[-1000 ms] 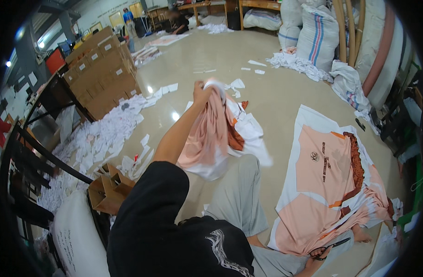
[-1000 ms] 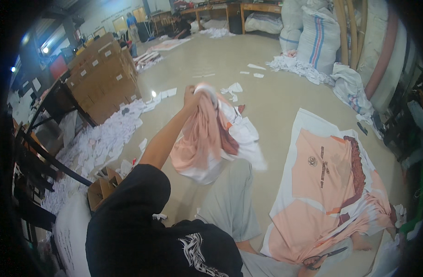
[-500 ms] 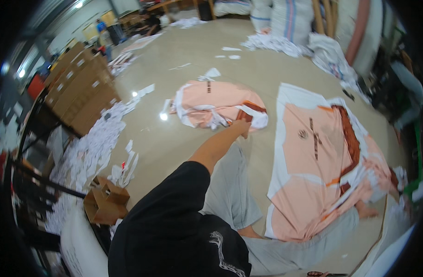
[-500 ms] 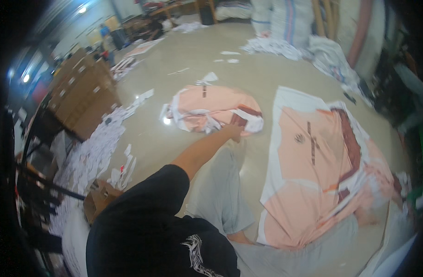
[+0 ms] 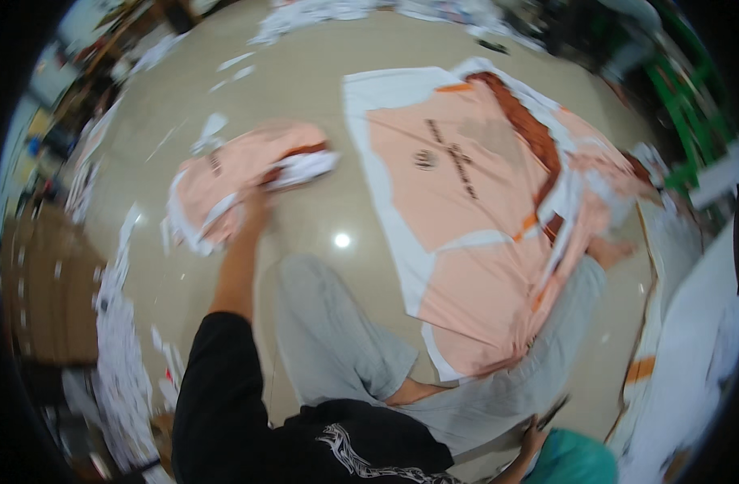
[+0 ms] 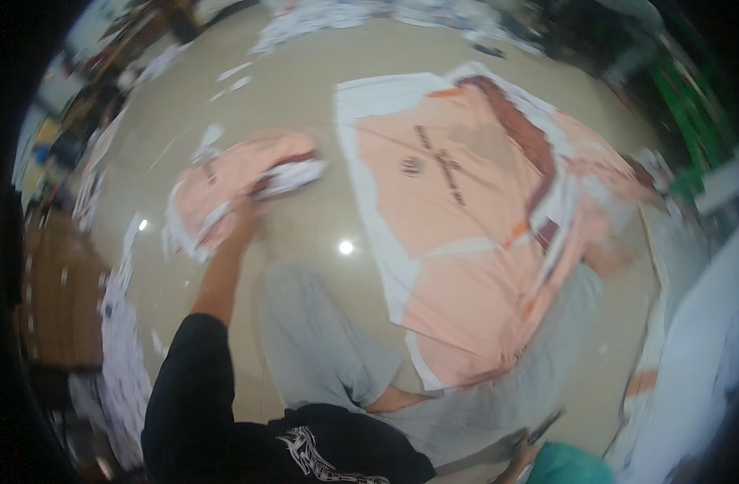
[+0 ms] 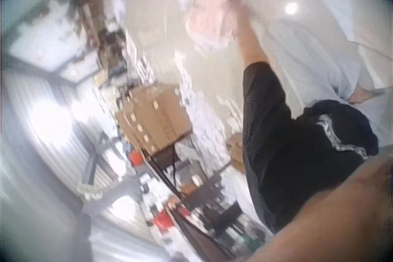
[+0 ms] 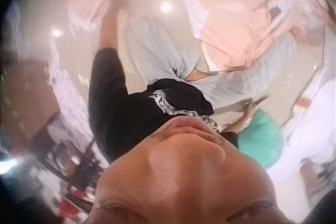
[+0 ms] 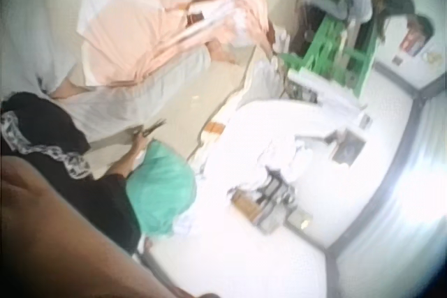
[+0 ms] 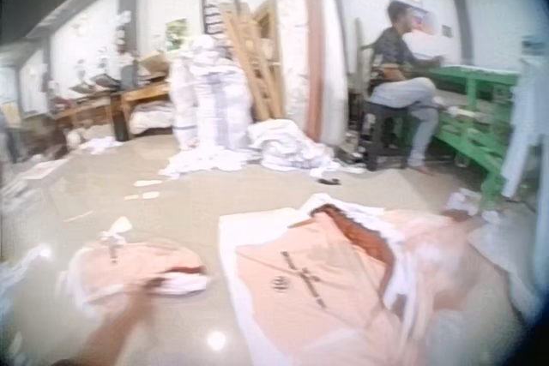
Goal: The person sits on the floor and uses scissors to cut a large piece of peach-colored fabric with printed patterns. They repeatedly cut along marked lines, separate pieces, and discard offcuts, continuing the process across multiple sections of the material.
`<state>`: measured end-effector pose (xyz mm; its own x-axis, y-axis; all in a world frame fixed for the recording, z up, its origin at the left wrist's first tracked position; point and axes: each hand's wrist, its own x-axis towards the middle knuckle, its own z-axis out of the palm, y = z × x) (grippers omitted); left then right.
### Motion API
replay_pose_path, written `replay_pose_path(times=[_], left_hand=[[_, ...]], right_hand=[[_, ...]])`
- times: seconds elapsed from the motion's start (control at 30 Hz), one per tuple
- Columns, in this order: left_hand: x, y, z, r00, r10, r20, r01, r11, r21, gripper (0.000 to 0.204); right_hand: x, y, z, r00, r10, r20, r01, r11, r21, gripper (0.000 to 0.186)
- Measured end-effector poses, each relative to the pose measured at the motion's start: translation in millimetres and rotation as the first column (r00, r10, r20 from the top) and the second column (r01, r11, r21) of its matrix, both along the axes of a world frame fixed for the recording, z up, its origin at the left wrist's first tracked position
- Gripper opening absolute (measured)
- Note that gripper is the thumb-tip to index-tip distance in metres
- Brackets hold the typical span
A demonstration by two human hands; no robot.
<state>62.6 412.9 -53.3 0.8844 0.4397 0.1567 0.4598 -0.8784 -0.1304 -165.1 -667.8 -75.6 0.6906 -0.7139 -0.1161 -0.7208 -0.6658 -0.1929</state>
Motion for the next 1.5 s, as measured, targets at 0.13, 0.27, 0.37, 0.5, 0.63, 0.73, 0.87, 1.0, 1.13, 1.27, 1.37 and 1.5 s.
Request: replay_pose_path(times=[0.13,0.27,0.37,0.5,0.63,0.73,0.87,1.0,1.13,1.27,1.37,1.5], left_hand=[[-9.6,28.1,-0.7,0.854,0.328,-0.405,-0.384,0.921,-0.064,0.049],[55.0,-10.1,49.4,0.652,0.238,-0.720,-0.314,0.949,0.028,0.050],[119.9,-177.8,49.5,0.927,-0.268,-0.263,0.226,0.957,-0.179,0.049],[137.1,-411.3,42.6,0.702,-0.713,0.004,0.581,0.568,-0.583,0.089],[84.8,-581.6,49.8,0.571,-0.821,0.021,0.739,0.503,-0.449,0.092],[79.1,-595.8,3.4,0.549,-0.835,-0.035,0.793,0.534,-0.293,0.053],[118.4,-487.5,-11.9,0.639,-0.751,0.166,0.610,0.363,-0.705,0.020],[126.4,-291.0,-1.2,0.621,-0.781,-0.071,0.640,0.557,-0.529,0.028],[34.9,-123.8,36.6,0.644,-0.707,-0.292,0.580,0.700,-0.416,0.027],[-97.9,-18.6,28.1,0.530,-0.651,-0.543,0.504,0.757,-0.415,0.026],[-214.8,65.8,33.1,0.617,-0.479,-0.624,0.385,0.876,-0.292,0.044],[-216.1,49.8,14.4,0.692,-0.332,-0.641,0.195,0.941,-0.277,0.048]], right_hand=[[19.5,-10.5,81.6,0.929,-0.090,-0.360,0.177,0.960,0.216,0.061],[28.3,16.8,73.8,0.953,0.055,-0.297,0.009,0.978,0.211,0.057],[40.4,27.9,77.7,0.916,-0.023,-0.400,0.053,0.996,0.065,0.047],[60.9,43.7,79.9,0.912,-0.030,-0.409,0.091,0.987,0.131,0.048],[70.2,48.7,99.3,0.914,0.044,-0.404,0.010,0.991,0.131,0.049],[103.3,50.5,113.7,0.972,0.087,-0.220,-0.073,0.995,0.071,0.051],[177.2,42.1,136.9,0.968,0.236,0.083,-0.230,0.970,-0.079,0.051],[300.4,84.6,153.3,0.812,0.478,0.336,-0.441,0.878,-0.185,0.039],[426.1,195.6,147.5,0.732,0.613,0.297,-0.636,0.771,-0.024,0.049],[519.1,249.9,121.2,0.516,0.847,0.129,-0.825,0.531,-0.193,0.057],[564.9,300.4,95.6,0.435,0.884,-0.169,-0.874,0.370,-0.316,0.076],[584.5,304.0,87.2,0.437,0.804,-0.403,-0.891,0.447,-0.076,0.077]])
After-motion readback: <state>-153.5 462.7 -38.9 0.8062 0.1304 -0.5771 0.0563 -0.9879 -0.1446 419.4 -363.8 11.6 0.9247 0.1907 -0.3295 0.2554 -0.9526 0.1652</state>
